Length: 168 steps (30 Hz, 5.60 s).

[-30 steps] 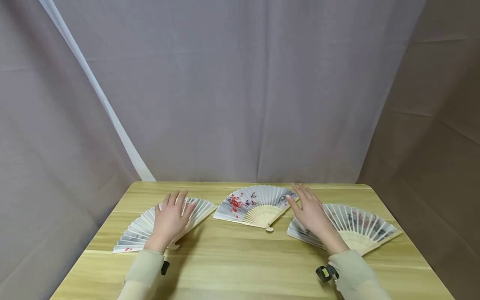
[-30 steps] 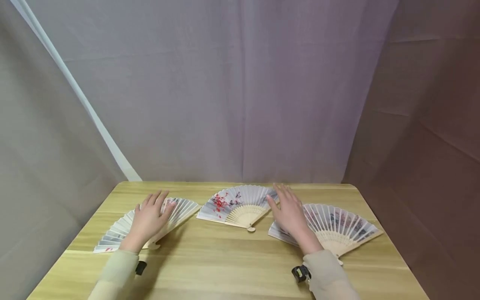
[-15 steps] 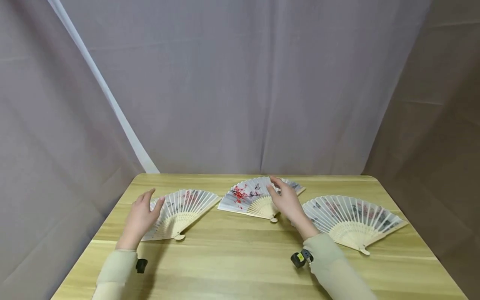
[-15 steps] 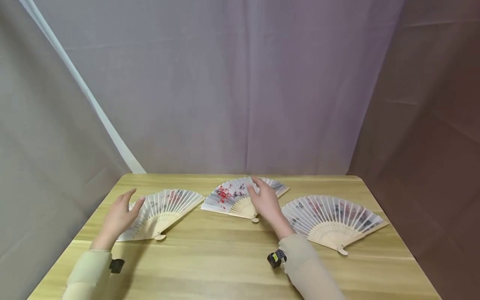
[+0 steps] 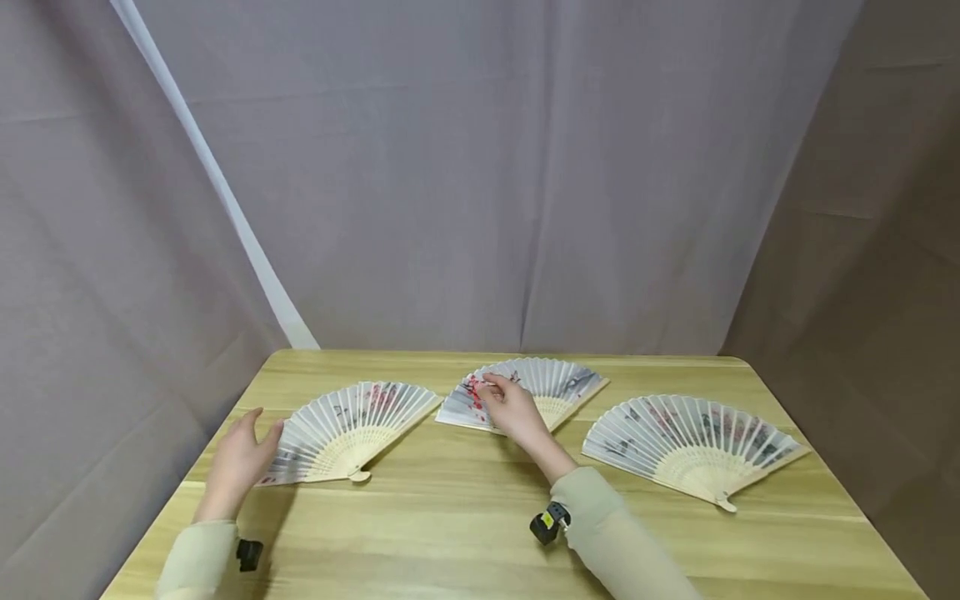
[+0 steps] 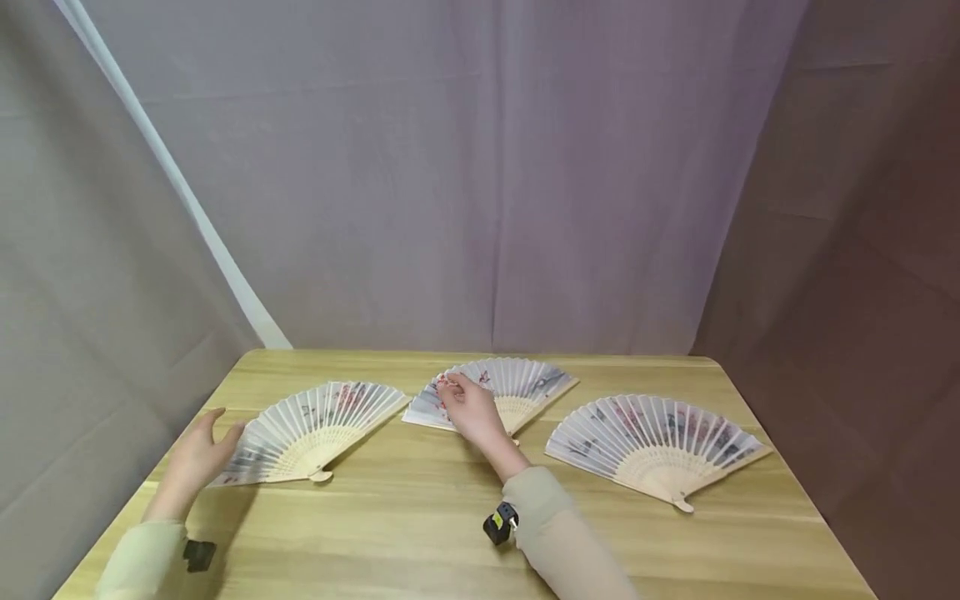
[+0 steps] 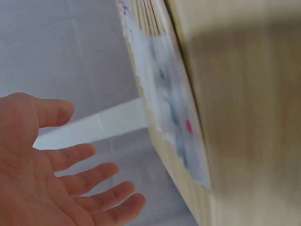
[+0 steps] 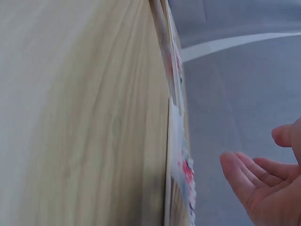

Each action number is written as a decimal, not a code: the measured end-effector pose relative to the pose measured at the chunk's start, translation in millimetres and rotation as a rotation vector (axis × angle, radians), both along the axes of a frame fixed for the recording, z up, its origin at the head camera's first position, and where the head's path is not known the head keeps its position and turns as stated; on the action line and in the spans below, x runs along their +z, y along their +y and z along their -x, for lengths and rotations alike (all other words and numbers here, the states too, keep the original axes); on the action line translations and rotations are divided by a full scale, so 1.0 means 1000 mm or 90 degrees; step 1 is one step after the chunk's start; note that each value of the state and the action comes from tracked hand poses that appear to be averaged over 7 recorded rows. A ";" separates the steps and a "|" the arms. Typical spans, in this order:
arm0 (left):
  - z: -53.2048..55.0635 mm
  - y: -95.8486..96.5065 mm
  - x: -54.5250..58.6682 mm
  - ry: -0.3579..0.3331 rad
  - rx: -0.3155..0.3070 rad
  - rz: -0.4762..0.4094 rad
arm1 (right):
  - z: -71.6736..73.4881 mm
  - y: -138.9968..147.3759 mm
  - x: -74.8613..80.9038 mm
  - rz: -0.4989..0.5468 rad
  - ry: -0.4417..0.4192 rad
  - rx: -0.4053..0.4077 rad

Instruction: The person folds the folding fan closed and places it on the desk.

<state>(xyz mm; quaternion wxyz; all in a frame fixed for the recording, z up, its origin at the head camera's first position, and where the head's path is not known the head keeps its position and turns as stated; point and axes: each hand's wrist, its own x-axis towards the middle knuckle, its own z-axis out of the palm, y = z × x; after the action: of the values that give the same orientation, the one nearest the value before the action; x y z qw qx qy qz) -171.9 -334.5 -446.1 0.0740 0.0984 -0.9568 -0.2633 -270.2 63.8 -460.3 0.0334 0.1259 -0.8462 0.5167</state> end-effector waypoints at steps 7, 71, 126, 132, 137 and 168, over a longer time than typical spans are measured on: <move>-0.008 -0.021 -0.009 -0.034 0.032 0.004 | 0.000 -0.032 -0.011 0.041 -0.056 0.044; -0.016 -0.025 -0.029 -0.074 0.042 -0.130 | -0.030 -0.125 -0.049 0.348 -0.454 0.122; 0.013 0.040 -0.003 0.011 -0.027 -0.307 | -0.036 -0.070 -0.008 0.580 -0.257 -0.007; 0.027 0.062 0.005 0.046 -0.030 -0.390 | -0.034 -0.053 -0.002 0.592 -0.236 -0.015; 0.039 0.081 0.010 0.091 -0.035 -0.467 | -0.033 -0.038 0.004 0.600 -0.230 -0.024; 0.063 0.184 0.022 0.155 -0.095 -0.833 | -0.041 0.006 0.025 0.677 -0.183 -0.045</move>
<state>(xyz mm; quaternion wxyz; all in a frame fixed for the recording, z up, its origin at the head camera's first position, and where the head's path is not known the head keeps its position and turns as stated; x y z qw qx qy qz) -235.0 -150.6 -424.0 0.0883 0.0261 -0.5890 -0.8029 -229.6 69.8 -435.0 -0.0062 -0.0087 -0.4681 0.8836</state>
